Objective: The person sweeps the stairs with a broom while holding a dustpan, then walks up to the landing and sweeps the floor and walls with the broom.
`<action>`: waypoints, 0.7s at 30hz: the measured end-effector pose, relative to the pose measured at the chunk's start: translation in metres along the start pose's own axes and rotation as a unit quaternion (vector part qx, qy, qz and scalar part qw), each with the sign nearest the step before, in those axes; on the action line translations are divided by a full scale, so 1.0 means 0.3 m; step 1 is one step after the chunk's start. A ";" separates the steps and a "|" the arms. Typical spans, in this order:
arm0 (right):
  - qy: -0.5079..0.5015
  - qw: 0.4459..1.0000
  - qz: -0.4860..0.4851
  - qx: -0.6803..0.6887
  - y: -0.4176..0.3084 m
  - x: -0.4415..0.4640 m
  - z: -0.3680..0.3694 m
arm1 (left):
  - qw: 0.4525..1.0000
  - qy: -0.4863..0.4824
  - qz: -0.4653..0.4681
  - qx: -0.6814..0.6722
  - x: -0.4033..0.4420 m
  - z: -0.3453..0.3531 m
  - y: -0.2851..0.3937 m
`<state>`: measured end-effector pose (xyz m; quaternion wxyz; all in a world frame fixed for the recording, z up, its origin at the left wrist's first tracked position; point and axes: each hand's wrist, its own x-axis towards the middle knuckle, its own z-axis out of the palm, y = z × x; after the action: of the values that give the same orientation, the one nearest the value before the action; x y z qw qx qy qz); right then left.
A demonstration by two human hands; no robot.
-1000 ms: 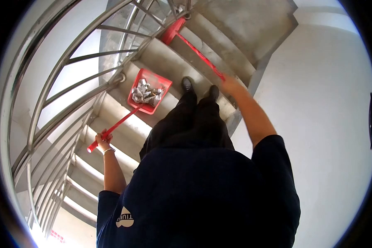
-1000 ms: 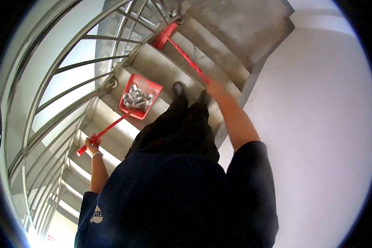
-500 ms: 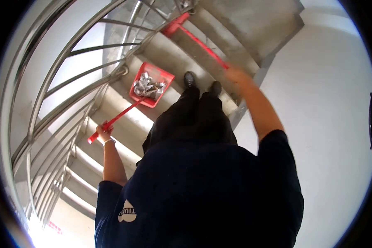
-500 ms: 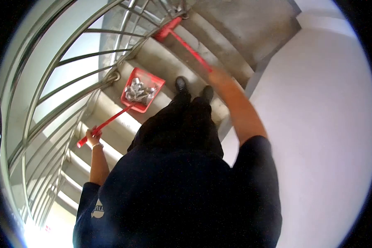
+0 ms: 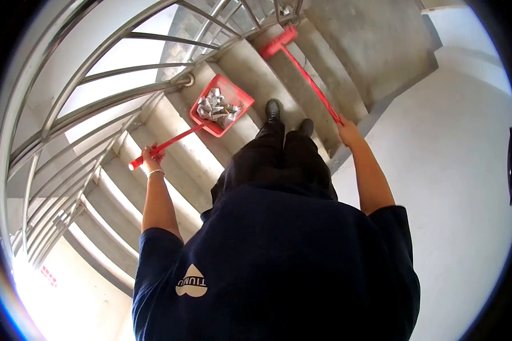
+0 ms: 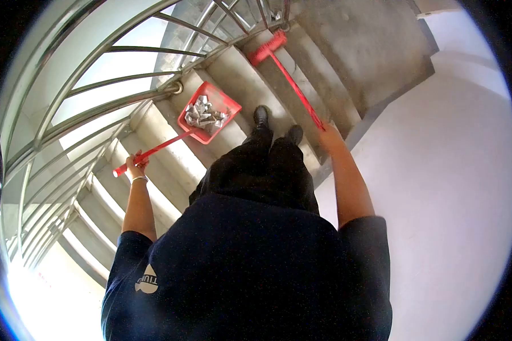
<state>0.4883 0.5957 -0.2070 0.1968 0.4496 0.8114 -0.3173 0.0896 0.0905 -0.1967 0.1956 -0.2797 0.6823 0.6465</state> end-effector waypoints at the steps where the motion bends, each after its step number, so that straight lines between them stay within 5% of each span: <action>1: -0.054 0.994 0.085 0.039 -0.045 -0.072 -0.076 | 1.000 0.002 0.002 -0.006 0.003 -0.004 -0.008; 3: -0.118 0.977 0.165 0.066 -0.067 -0.183 -0.182 | 1.000 -0.008 -0.003 0.011 0.000 -0.024 -0.021; 5: -0.104 0.987 0.122 0.034 0.039 -0.327 -0.177 | 1.000 -0.022 0.009 0.006 -0.017 -0.020 -0.027; 7: -0.114 0.955 0.237 0.138 -0.060 -0.525 -0.255 | 0.999 -0.038 0.021 0.002 -0.033 -0.003 -0.015; 13: -0.107 0.857 0.359 0.354 -0.222 -1.060 -0.256 | 0.995 -0.075 0.059 -0.016 0.044 -0.060 -0.021; 16: -0.071 0.849 0.363 0.378 -0.512 -1.407 -0.146 | 0.990 -0.136 0.044 -0.015 0.076 -0.189 0.050; 21: -0.063 0.859 0.330 0.385 -0.770 -1.566 -0.054 | 0.977 -0.204 0.055 0.029 0.131 -0.197 0.003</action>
<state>0.5337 0.2315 0.1668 0.1518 0.7103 0.4139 -0.5488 0.0645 0.0268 -0.2156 0.3030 -0.0978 0.6608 0.6797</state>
